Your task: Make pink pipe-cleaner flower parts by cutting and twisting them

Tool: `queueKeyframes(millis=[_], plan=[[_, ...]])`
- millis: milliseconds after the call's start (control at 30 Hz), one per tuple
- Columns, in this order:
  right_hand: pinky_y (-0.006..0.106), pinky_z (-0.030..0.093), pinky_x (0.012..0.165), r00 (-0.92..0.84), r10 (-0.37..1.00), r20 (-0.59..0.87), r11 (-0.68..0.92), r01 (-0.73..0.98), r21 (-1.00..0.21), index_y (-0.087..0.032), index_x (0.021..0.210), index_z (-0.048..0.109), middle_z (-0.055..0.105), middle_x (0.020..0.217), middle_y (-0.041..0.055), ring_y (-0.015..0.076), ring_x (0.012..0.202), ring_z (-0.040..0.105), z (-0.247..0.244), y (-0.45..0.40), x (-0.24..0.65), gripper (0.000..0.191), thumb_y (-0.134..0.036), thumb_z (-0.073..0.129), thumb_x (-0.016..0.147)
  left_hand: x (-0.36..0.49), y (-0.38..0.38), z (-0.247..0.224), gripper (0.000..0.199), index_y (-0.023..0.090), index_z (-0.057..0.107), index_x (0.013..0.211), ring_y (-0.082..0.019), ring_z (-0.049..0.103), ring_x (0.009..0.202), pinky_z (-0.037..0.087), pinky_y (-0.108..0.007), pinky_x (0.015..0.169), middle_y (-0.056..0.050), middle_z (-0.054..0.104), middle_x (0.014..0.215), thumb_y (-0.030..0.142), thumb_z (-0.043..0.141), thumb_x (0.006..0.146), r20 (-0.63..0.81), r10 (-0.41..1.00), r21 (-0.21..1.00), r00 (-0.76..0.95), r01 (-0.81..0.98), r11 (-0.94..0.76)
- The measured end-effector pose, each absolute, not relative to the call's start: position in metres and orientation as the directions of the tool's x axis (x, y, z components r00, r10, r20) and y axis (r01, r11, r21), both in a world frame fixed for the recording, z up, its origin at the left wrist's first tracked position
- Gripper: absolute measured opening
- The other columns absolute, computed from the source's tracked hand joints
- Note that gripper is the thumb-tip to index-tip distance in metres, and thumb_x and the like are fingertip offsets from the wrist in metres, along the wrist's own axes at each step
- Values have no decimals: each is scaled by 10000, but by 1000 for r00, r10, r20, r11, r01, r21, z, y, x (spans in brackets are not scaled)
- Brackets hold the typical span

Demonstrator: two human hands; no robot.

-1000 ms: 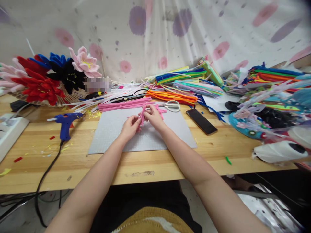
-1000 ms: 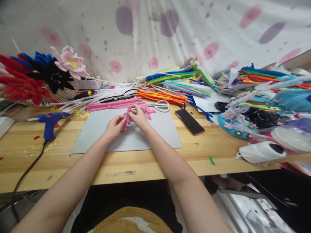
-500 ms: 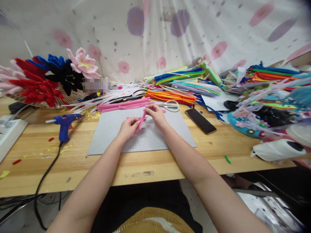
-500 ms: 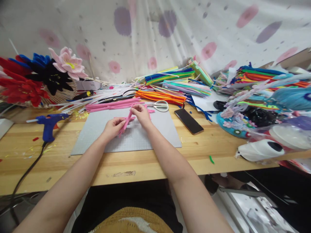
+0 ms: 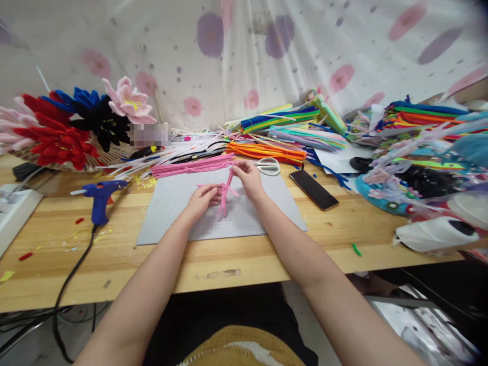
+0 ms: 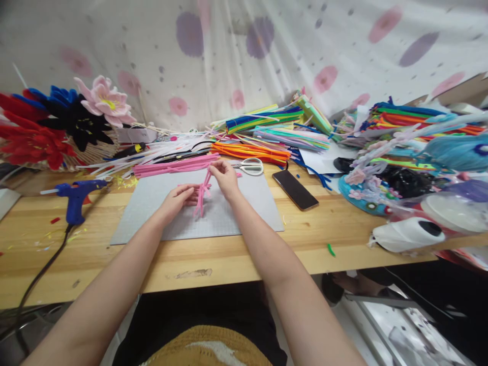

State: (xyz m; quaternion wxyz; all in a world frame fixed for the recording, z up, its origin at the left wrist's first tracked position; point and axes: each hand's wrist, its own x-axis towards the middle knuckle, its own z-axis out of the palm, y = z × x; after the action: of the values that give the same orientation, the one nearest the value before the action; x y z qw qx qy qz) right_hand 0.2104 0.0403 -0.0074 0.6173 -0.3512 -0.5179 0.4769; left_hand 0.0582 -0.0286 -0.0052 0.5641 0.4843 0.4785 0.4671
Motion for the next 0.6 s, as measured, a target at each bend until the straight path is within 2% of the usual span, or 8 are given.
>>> queueKeyframes(millis=[100,167,367,467,533,600], plan=[[258,431,679,-35,944,327,317,-166,-934,-186,739,521,541,709,-27,94,672,506,-9,34,200,222,-346,639,642,61,-29,-5,398,145,650,842,-153,620,716,493,-291,696,-68,688,824,462,707,608,-15,998,995,57,-96,20],[257,430,671,-41,941,335,328,-130,-936,-186,739,522,550,713,-23,99,677,514,-9,30,195,204,-339,627,654,62,-30,-5,405,139,646,822,-158,621,718,493,-293,695,-69,689,820,435,747,565,10,999,996,35,-87,-6],[270,452,722,-164,941,296,281,-108,-954,-190,781,529,571,770,-1,115,738,550,-7,21,182,192,-340,605,689,66,-33,-5,360,137,634,744,-113,579,559,477,-243,547,-13,641,657,357,784,502,-48,999,993,-15,-107,46],[268,463,759,-223,932,285,262,-128,-957,-203,868,513,576,913,23,124,835,555,-5,16,179,274,-361,631,677,66,-33,-2,330,139,615,730,-121,591,549,477,-243,523,-7,635,650,332,769,511,-104,992,983,-74,-161,91],[262,471,737,-214,938,272,245,-146,-959,-219,927,475,539,1021,34,123,861,550,-3,13,179,353,-378,648,663,64,-32,0,297,141,597,733,-131,610,559,474,-236,518,-11,641,653,297,749,531,-124,981,974,-148,-205,92],[257,466,676,-205,950,235,221,-92,-971,-222,928,443,508,1018,31,116,812,544,-1,9,181,380,-406,644,664,62,-30,2,256,147,567,732,-131,616,547,472,-232,516,-9,641,634,255,720,557,-131,963,967,-235,-245,71]])
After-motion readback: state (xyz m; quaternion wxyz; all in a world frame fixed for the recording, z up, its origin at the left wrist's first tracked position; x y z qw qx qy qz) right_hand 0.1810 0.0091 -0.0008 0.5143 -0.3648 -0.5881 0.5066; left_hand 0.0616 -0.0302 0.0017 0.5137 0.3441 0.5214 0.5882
